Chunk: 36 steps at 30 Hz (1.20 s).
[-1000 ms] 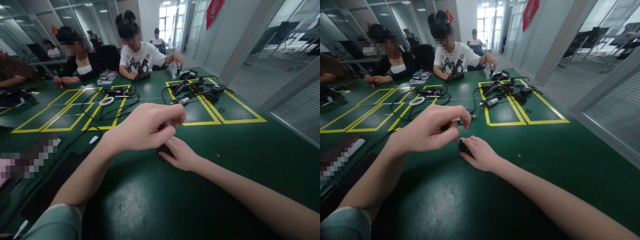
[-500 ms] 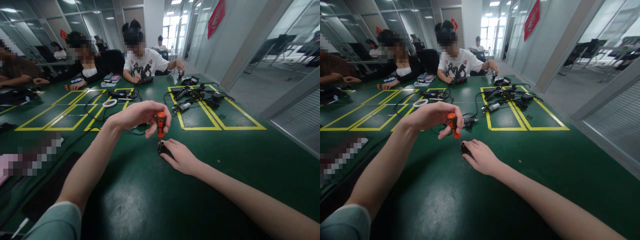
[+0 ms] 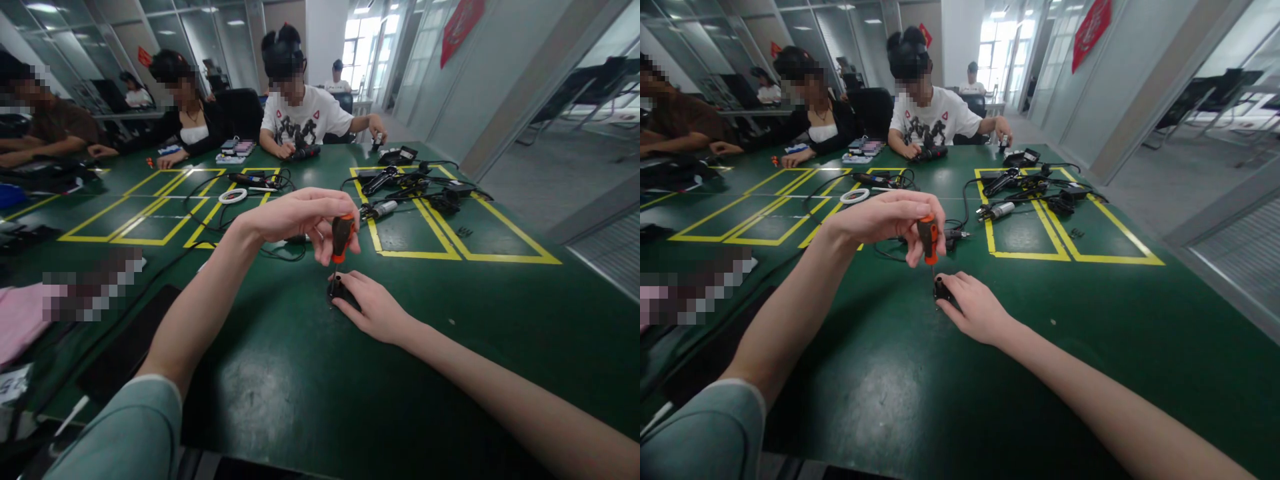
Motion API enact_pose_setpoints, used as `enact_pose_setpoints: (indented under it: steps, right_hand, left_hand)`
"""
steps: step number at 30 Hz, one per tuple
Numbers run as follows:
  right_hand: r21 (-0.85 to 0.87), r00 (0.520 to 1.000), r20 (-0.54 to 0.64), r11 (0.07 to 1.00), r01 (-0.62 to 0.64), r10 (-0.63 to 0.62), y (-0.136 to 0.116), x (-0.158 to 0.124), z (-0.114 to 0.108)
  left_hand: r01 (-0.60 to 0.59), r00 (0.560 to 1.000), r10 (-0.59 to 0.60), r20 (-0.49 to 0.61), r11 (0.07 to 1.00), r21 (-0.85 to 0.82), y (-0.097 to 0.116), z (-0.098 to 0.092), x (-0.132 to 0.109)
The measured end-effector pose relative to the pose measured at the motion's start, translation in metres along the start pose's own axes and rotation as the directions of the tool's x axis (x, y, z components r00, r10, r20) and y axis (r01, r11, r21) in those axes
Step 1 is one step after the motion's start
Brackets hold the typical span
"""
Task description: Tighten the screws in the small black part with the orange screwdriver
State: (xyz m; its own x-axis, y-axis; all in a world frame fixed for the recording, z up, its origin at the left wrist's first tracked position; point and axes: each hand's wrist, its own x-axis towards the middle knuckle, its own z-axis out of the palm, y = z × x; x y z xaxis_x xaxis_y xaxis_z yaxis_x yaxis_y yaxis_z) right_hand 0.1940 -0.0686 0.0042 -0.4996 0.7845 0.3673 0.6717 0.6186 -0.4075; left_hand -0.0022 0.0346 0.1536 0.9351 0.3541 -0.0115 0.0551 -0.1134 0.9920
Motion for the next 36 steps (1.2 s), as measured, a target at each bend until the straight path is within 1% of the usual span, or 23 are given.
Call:
enact_pose_setpoints:
  steps: [3,5,9,13,20,22,25,29,32,36]
  right_hand:
    - [0.011,1.000,-0.007,1.000,0.002,-0.001,0.001,-0.001,0.000]
    - [0.014,1.000,-0.007,1.000,0.002,-0.002,0.001,-0.001,-0.001]
    - [0.012,1.000,-0.004,1.000,-0.001,0.001,0.002,-0.002,-0.002]
    - [0.006,1.000,-0.005,1.000,0.005,-0.005,0.002,-0.002,-0.003]
    - [-0.010,1.000,0.004,1.000,0.004,-0.004,0.002,-0.002,-0.003]
    - [-0.007,1.000,0.002,1.000,0.008,-0.008,0.002,-0.003,-0.003]
    - [0.002,1.000,0.000,1.000,0.015,-0.015,0.001,-0.003,-0.004]
    - [0.008,1.000,-0.008,1.000,0.022,-0.022,0.000,-0.003,-0.005]
    - [0.007,0.999,-0.022,1.000,0.028,-0.028,-0.001,-0.004,-0.005]
    - [0.014,1.000,-0.017,1.000,0.017,-0.017,0.000,-0.005,-0.005]
  left_hand:
    - [-0.025,0.998,0.028,-0.051,0.997,0.071,0.003,0.002,0.000]
    - [-0.043,0.995,0.057,-0.087,0.987,0.153,0.008,0.005,-0.001]
    - [-0.019,0.997,0.041,-0.059,0.944,0.330,0.025,0.011,-0.002]
    - [-0.029,0.997,0.055,-0.049,0.905,0.424,0.036,0.015,0.000]
    - [-0.028,0.993,0.079,-0.083,0.869,0.494,0.039,0.010,0.006]
    - [-0.012,0.993,0.068,-0.094,0.865,0.501,0.040,0.008,0.005]
    - [0.008,0.994,0.049,-0.099,0.860,0.510,0.042,0.007,-0.001]
    - [-0.022,0.994,0.073,-0.079,0.855,0.517,0.043,0.012,-0.013]
    - [-0.037,0.996,0.071,-0.049,0.862,0.505,0.040,0.015,-0.021]
    - [-0.031,0.996,0.065,-0.057,0.881,0.472,0.034,0.014,-0.025]
